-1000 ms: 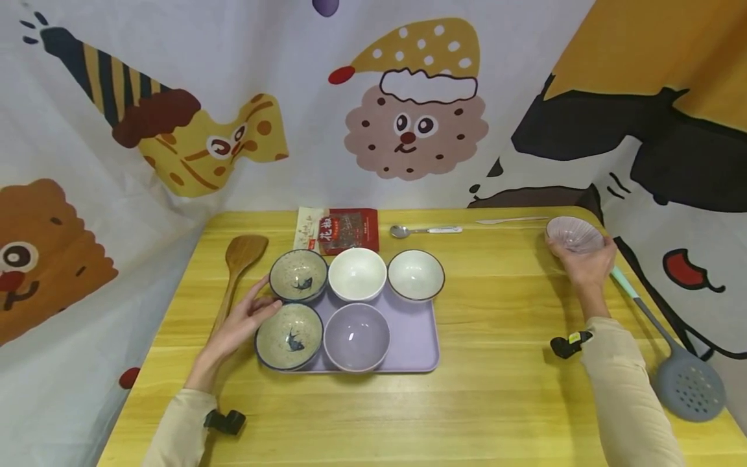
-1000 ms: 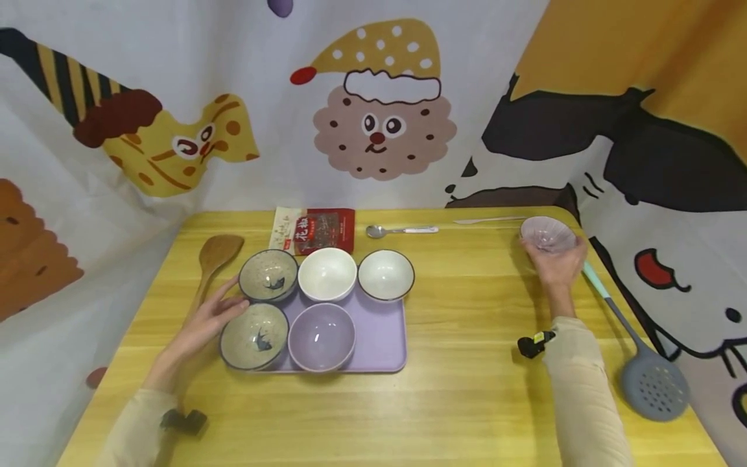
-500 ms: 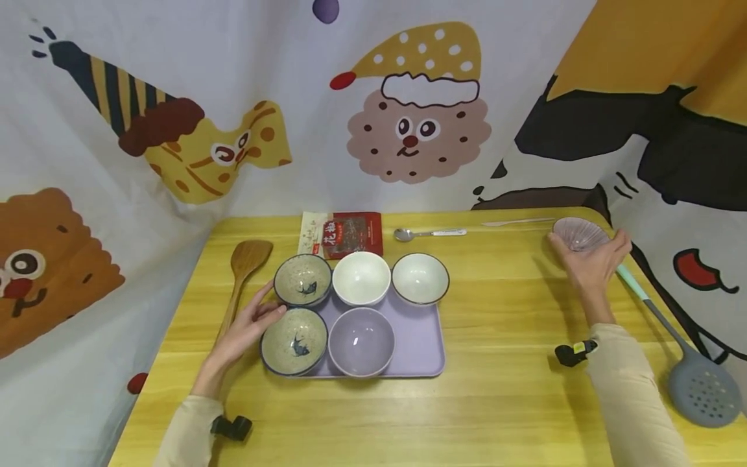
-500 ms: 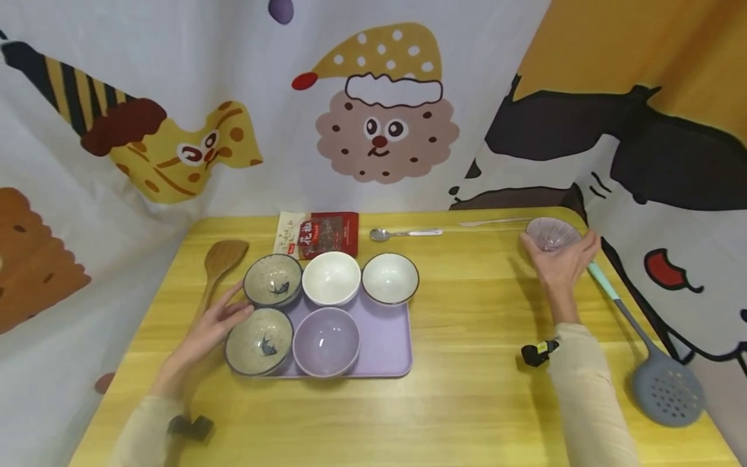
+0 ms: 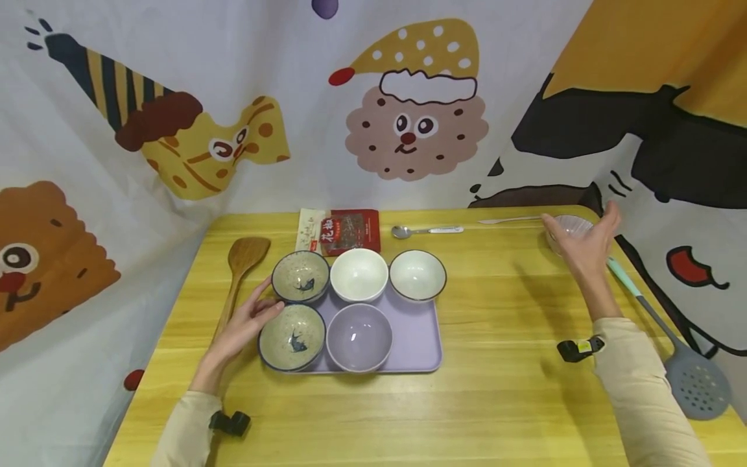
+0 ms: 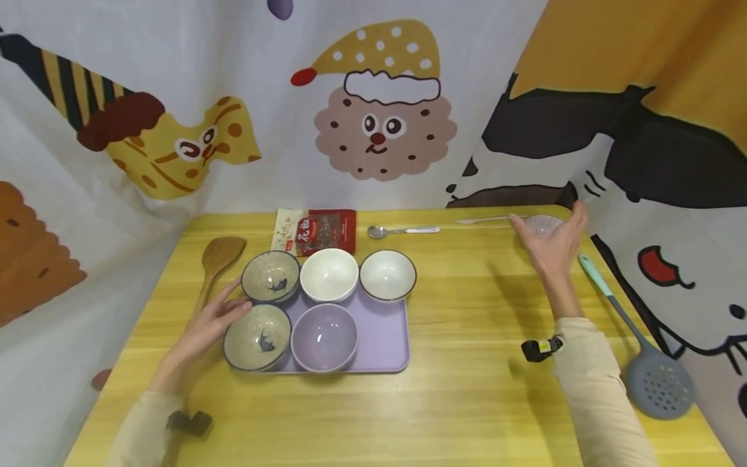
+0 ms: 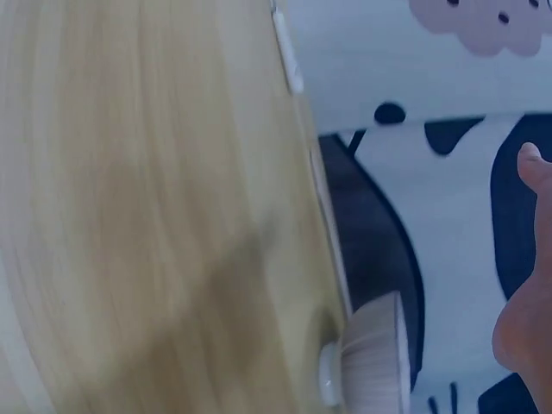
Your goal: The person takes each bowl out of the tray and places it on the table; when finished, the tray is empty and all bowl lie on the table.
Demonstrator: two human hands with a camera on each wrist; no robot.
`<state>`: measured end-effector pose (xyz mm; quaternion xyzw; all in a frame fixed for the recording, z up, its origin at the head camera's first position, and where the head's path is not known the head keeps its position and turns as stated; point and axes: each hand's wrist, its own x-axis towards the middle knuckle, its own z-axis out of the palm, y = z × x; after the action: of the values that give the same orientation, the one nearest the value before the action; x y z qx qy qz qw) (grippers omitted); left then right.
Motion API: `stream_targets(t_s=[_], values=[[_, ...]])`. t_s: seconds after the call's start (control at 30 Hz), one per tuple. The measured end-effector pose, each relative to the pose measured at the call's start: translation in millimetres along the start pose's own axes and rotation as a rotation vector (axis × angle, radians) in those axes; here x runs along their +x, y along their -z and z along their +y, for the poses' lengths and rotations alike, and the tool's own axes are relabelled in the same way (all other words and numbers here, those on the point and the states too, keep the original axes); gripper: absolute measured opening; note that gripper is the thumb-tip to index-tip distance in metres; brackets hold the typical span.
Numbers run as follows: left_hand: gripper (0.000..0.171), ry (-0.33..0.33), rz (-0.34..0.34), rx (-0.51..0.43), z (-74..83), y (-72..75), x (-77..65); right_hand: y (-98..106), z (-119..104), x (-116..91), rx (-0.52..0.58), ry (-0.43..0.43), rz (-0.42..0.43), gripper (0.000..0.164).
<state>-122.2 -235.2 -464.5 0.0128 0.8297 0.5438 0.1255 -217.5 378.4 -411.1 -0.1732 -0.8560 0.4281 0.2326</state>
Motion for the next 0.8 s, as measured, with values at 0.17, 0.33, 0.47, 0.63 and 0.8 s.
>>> stream_targets(t_s=[0.17,0.33,0.47,0.63,0.8], values=[[0.078,-0.004,0.000,0.000,-0.6,-0.1,0.7,-5.6,-19.5,-11.2,0.018,0.074,-0.028,0.111],[0.077,-0.006,0.002,0.000,-1.1,-0.8,0.6,-15.9,-34.6,-23.4,0.067,0.165,-0.074,0.108],[0.078,-0.005,0.003,0.003,-0.9,-0.9,0.8,-26.0,-45.0,-34.1,0.118,0.209,-0.111,0.108],[0.079,0.002,0.000,-0.003,0.9,-0.4,0.3,-38.5,-56.2,-47.2,0.162,0.230,-0.166,0.110],[0.078,0.001,0.000,-0.012,0.9,0.3,0.2,-54.0,-59.8,-58.4,0.180,0.258,-0.231,0.112]])
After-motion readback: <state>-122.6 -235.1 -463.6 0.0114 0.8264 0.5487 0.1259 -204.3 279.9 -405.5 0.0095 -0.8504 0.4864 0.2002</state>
